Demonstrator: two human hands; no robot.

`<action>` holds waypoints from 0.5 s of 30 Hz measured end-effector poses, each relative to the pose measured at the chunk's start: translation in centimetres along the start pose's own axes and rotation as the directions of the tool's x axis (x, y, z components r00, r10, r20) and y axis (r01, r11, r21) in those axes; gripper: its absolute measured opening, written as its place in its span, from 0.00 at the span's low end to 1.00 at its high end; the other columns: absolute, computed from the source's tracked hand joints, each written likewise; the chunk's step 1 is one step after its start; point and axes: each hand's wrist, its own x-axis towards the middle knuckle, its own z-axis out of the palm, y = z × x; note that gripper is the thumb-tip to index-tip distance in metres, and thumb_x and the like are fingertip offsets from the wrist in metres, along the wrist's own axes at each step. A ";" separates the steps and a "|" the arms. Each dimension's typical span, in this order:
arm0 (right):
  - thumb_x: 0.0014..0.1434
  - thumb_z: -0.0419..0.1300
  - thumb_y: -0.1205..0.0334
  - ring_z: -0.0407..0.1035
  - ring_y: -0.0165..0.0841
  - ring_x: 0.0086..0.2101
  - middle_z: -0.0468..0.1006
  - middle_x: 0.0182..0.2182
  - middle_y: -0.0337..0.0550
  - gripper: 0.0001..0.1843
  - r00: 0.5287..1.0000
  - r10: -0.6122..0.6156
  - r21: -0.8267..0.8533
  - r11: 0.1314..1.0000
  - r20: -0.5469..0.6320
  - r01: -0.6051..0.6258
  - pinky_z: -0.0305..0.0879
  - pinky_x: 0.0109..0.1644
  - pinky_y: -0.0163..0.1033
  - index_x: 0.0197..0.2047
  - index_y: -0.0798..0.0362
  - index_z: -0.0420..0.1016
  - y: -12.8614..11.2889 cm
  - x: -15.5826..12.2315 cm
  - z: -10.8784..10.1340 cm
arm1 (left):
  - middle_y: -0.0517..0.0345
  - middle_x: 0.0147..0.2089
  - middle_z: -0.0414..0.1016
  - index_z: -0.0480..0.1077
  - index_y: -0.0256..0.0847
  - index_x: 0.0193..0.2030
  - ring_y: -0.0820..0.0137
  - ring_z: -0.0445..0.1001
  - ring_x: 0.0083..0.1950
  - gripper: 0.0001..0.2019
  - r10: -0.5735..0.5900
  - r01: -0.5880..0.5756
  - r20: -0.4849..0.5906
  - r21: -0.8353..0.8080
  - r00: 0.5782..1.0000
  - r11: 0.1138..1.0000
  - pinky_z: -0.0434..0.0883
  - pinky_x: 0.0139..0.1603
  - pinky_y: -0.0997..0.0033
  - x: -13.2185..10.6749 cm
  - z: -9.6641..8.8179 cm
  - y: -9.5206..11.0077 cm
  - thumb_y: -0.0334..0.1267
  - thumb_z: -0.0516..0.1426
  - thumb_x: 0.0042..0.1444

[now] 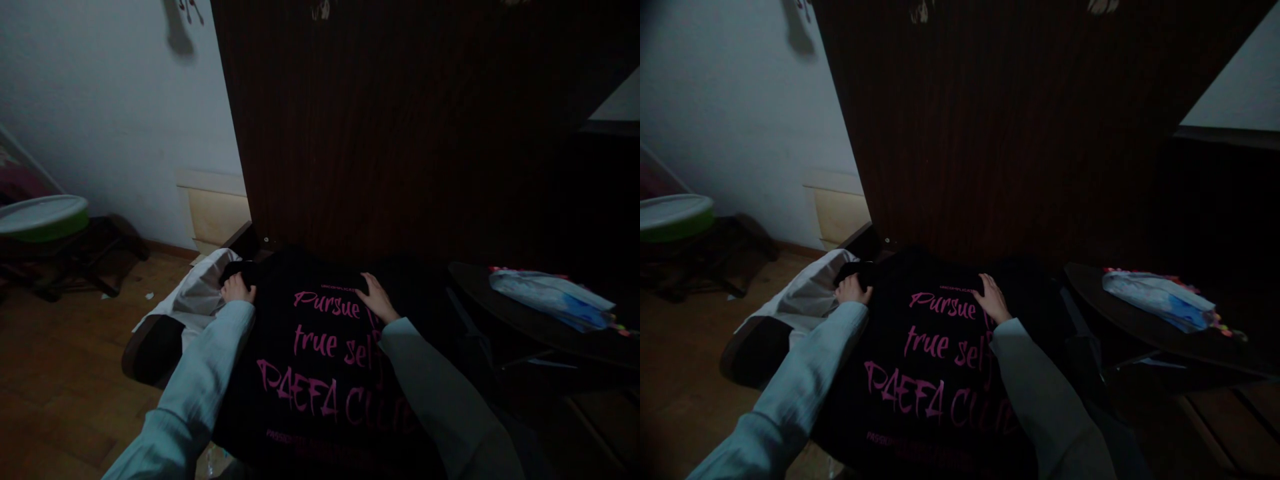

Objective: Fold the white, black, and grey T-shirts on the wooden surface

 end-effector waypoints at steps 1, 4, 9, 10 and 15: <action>0.56 0.52 0.54 0.51 0.39 0.59 0.56 0.60 0.54 0.30 1.000 -0.010 -0.028 1.000 0.004 0.010 0.52 0.59 0.40 0.60 0.60 0.56 0.0 0.1 0.3 | 0.37 0.54 0.62 0.60 0.31 0.55 0.50 0.60 0.55 0.24 -0.007 0.007 0.004 0.011 1.000 1.000 0.59 0.52 0.52 0.0 0.0 -0.2 0.40 0.49 0.51; 0.55 0.53 0.51 0.49 0.42 0.60 0.57 0.59 0.55 0.33 0.997 -0.047 -0.066 0.996 0.067 0.051 0.49 0.61 0.45 0.60 0.61 0.57 0.2 0.2 1.2 | 0.39 0.53 0.64 0.64 0.34 0.50 0.51 0.60 0.55 0.19 -0.016 0.015 0.021 0.037 1.000 0.999 0.58 0.52 0.52 -0.1 -0.2 -0.7 0.39 0.49 0.52; 0.58 0.51 0.56 0.63 0.36 0.50 0.71 0.47 0.48 0.18 0.988 -0.150 0.071 0.986 0.026 0.148 0.57 0.55 0.41 0.49 0.54 0.70 0.3 0.2 1.8 | 0.45 0.51 0.68 0.65 0.37 0.50 0.57 0.62 0.56 0.17 -0.014 0.007 0.094 0.071 0.995 0.997 0.57 0.55 0.57 0.0 -1.5 -0.8 0.38 0.50 0.53; 0.57 0.51 0.57 0.64 0.35 0.49 0.71 0.46 0.47 0.17 0.990 -0.144 0.097 0.985 0.010 0.142 0.57 0.54 0.41 0.47 0.54 0.71 0.2 0.1 1.8 | 0.45 0.51 0.68 0.65 0.37 0.49 0.57 0.62 0.56 0.17 -0.003 -0.006 0.116 0.080 0.993 0.997 0.57 0.56 0.58 0.3 -2.1 -0.7 0.38 0.50 0.53; 0.57 0.52 0.60 0.64 0.35 0.49 0.72 0.46 0.47 0.15 0.994 -0.107 0.160 0.982 0.014 0.103 0.57 0.55 0.41 0.45 0.55 0.72 -0.5 -0.4 1.8 | 0.41 0.50 0.69 0.66 0.33 0.48 0.51 0.62 0.57 0.19 0.066 -0.054 0.368 -0.043 0.927 0.998 0.57 0.56 0.57 3.6 -6.5 1.3 0.34 0.55 0.48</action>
